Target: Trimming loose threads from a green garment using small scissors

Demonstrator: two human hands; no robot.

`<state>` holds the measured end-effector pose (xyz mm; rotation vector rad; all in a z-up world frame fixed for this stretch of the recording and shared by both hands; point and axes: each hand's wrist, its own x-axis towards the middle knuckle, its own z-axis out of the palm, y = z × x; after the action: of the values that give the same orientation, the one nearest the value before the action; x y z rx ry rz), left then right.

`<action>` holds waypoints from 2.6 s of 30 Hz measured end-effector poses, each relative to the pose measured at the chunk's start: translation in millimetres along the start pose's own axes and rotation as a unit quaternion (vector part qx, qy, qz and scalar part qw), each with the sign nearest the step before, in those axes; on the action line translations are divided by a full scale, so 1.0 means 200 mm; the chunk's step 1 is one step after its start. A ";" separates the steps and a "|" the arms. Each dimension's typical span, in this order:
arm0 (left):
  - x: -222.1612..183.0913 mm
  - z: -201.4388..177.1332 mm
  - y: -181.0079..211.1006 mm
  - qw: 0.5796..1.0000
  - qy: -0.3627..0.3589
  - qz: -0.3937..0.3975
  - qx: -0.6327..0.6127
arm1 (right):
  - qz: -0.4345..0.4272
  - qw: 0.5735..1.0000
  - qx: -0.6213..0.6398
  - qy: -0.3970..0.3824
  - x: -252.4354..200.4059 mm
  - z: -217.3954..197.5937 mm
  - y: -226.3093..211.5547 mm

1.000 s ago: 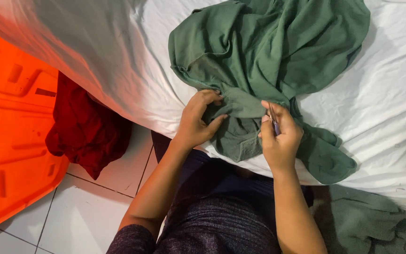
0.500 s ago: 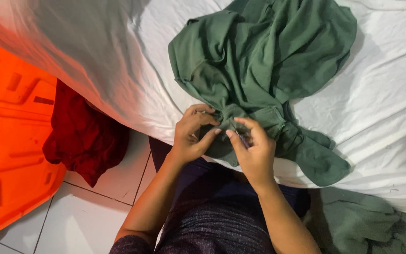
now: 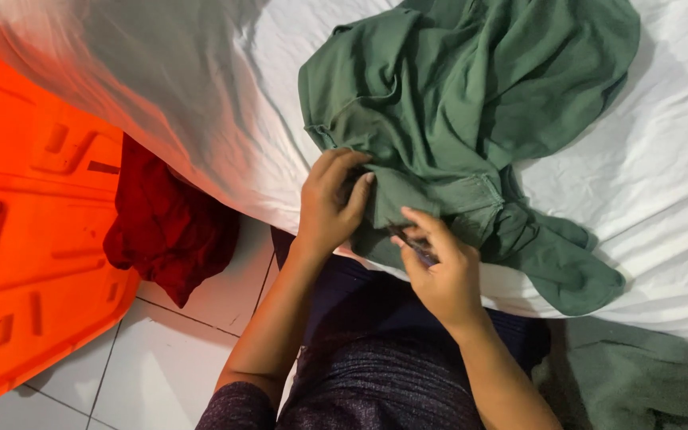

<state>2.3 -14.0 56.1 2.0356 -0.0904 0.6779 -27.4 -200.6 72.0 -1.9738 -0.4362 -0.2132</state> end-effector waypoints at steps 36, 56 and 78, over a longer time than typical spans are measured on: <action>-0.09 0.06 -0.13 0.995 0.031 -0.017 -0.088 | 0.050 0.975 -0.201 0.086 0.23 -0.18 0.40; -0.09 0.05 -0.11 0.993 0.037 0.003 -0.116 | -0.139 0.933 -0.331 -0.005 0.31 -0.13 0.20; -0.10 0.04 -0.14 0.993 0.029 -0.047 -0.101 | -0.155 0.968 -0.179 0.087 0.13 -0.15 0.35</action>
<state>-2.3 -8.5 20.5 1.8128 -0.0275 0.6414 24.4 -248.9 35.8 -2.2056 -0.6248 -0.7005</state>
